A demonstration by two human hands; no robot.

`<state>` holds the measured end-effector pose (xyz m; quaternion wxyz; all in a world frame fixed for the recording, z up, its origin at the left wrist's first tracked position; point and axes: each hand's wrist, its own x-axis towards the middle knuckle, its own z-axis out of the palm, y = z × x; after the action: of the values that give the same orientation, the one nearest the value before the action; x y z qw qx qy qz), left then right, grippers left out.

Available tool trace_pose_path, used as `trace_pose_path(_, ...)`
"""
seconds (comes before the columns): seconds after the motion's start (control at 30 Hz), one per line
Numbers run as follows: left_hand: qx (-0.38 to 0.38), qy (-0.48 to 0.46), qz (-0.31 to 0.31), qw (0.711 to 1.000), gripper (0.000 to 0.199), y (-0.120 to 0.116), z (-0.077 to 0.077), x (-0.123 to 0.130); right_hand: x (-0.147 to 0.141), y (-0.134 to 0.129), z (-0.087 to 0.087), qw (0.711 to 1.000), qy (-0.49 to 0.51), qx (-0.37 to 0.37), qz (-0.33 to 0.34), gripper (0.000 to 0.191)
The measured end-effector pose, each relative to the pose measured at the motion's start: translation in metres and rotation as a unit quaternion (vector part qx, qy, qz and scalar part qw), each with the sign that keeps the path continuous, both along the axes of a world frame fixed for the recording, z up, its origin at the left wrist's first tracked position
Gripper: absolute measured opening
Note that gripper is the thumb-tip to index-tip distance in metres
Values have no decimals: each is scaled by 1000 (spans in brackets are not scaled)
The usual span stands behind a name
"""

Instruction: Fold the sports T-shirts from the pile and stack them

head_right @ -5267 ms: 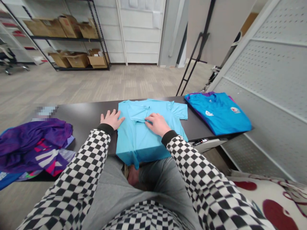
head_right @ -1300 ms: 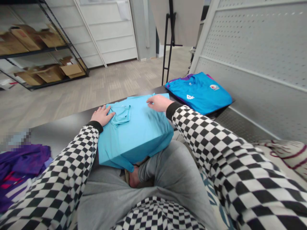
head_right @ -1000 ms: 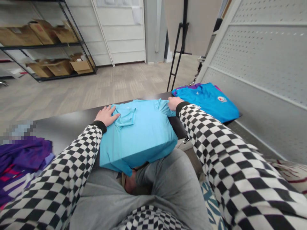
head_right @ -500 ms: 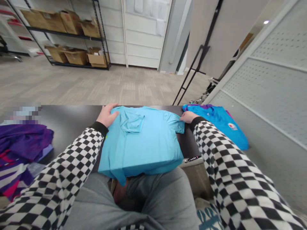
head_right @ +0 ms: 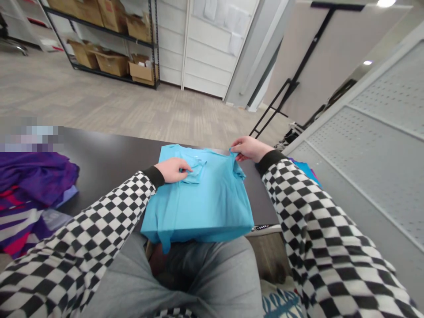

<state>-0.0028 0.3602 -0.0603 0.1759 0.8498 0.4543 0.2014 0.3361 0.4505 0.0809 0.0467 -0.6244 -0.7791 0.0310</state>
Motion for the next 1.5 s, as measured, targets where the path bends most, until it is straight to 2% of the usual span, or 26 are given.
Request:
trace_pose_path(0.1, 12, -56, 57, 997, 42, 5, 1, -9, -63, 3, 2, 995, 35, -74, 48, 20)
trace_pose_path(0.17, 18, -78, 115, 990, 42, 9, 2, -17, -108, -1, -8, 986, 69, -127, 77, 15)
trace_pose_path(0.23, 18, -79, 167, 983, 43, 12, 3, -23, -147, -11, -27, 980, 98, -142, 96, 12)
trace_pose_path(0.3, 15, -65, 204, 977, 44, 13, 4, -27, -176, -23, -50, 973, 135, -167, 87, 14)
trace_pose_path(0.37, 14, -45, 229, 972, 44, 13, 6, -29, -190, -33, -71, 951, 208, -215, 76, 20)
trace_pose_path(0.4, 15, -36, 238, 970, 43, 12, 6, -30, -192, -36, -79, 932, 255, -246, 79, 24)
trace_pose_path(0.5, 18, -25, 252, 967, 41, 11, 7, -29, -181, -32, -90, 861, 391, -310, 101, 36)
trace_pose_path(0.53, 21, -27, 251, 967, 39, 10, 8, -28, -171, -26, -90, 850, 418, -305, 101, 36)
trace_pose_path(0.57, 28, -30, 247, 968, 38, 10, 7, -26, -159, -19, -88, 852, 430, -284, 94, 35)
trace_pose_path(0.63, 52, -33, 222, 973, 37, 7, 7, -21, -130, -3, -87, 890, 404, -203, 63, 32)
trace_pose_path(0.7, 74, -25, 166, 983, 39, 3, 6, -12, -98, 11, -91, 942, 315, -102, 49, 32)
trace_pose_path(0.73, 77, -19, 128, 989, 41, 0, 6, -7, -82, 15, -96, 962, 260, -62, 60, 33)
trace_pose_path(0.8, 64, -3, 47, 997, 42, -4, 4, 1, -55, 16, -112, 981, 163, -20, 103, 37)
trace_pose_path(0.9, 20, 22, -25, 999, 32, -6, 2, 8, -32, 8, -142, 986, 96, 5, 137, 43)
trace_pose_path(1.0, 3, 26, -34, 999, 21, -4, 1, 5, -27, 0, -161, 986, 96, 37, 129, 46)
trace_pose_path(1.17, 25, -50, -52, 997, 15, -9, 16, -4, -29, 2, -160, 984, 130, 31, 115, 48)
trace_pose_path(1.27, 4, -78, -62, 995, 18, -15, 25, -4, -29, 4, -158, 984, 138, 22, 112, 49)
trace_pose_path(1.33, 3, -67, -39, 997, 27, -15, 25, -3, -29, 4, -159, 984, 137, 20, 109, 51)
trace_pose_path(1.37, 16, -56, -3, 998, 32, -13, 22, -3, -29, 4, -160, 984, 137, 20, 108, 54)
trace_pose_path(1.43, 47, -20, 108, 993, 39, -7, 14, -3, -29, 4, -162, 984, 136, 23, 112, 58)
trace_pose_path(1.5, 47, 31, 213, 975, 43, 1, 5, -4, -27, 7, -160, 983, 129, 25, 128, 62)
